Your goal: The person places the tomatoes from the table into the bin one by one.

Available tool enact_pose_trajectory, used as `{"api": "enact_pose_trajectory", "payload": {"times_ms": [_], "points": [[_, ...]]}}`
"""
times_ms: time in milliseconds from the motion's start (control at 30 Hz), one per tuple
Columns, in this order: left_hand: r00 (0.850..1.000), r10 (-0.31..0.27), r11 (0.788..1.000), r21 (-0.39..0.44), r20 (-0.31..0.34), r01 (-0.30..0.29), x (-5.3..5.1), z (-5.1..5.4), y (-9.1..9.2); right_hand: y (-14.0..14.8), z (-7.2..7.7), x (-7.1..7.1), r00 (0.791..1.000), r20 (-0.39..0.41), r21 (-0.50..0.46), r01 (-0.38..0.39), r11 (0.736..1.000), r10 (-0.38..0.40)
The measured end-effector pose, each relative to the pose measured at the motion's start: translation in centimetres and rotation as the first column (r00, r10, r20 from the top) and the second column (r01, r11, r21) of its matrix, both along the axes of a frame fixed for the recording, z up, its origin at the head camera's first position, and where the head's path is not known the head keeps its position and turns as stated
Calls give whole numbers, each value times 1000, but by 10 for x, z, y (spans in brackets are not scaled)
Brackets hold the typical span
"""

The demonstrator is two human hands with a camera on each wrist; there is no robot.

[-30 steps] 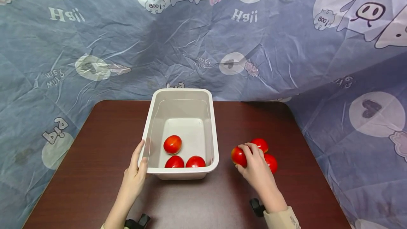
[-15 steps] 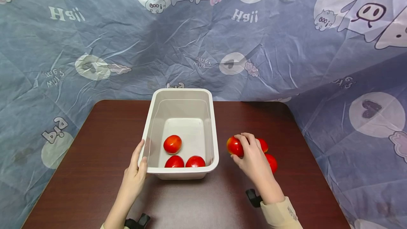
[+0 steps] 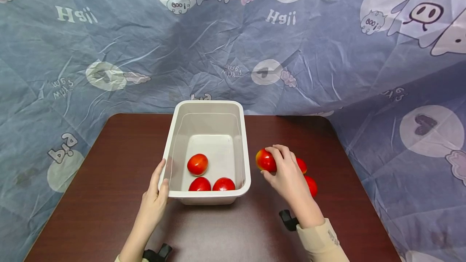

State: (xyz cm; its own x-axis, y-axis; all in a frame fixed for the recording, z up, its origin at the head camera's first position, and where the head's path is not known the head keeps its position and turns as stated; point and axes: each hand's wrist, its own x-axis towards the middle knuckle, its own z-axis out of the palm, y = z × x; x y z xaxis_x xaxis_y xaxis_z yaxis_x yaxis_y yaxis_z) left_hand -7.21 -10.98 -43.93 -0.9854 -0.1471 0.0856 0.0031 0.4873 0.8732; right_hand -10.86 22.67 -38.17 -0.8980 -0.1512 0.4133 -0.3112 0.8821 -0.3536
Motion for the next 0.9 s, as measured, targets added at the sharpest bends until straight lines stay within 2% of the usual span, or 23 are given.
{"api": "enact_pose_trajectory", "payload": {"times_ms": [533,900], "points": [[1000,-1,1000,-3,3,1,-1,0,-1,-20,23,-12,996,-42,-2,-74,997,73],[1000,0,1000,-11,-3,0,-1,-2,0,-34,31,-17,994,-9,-9,-111,994,111]]}}
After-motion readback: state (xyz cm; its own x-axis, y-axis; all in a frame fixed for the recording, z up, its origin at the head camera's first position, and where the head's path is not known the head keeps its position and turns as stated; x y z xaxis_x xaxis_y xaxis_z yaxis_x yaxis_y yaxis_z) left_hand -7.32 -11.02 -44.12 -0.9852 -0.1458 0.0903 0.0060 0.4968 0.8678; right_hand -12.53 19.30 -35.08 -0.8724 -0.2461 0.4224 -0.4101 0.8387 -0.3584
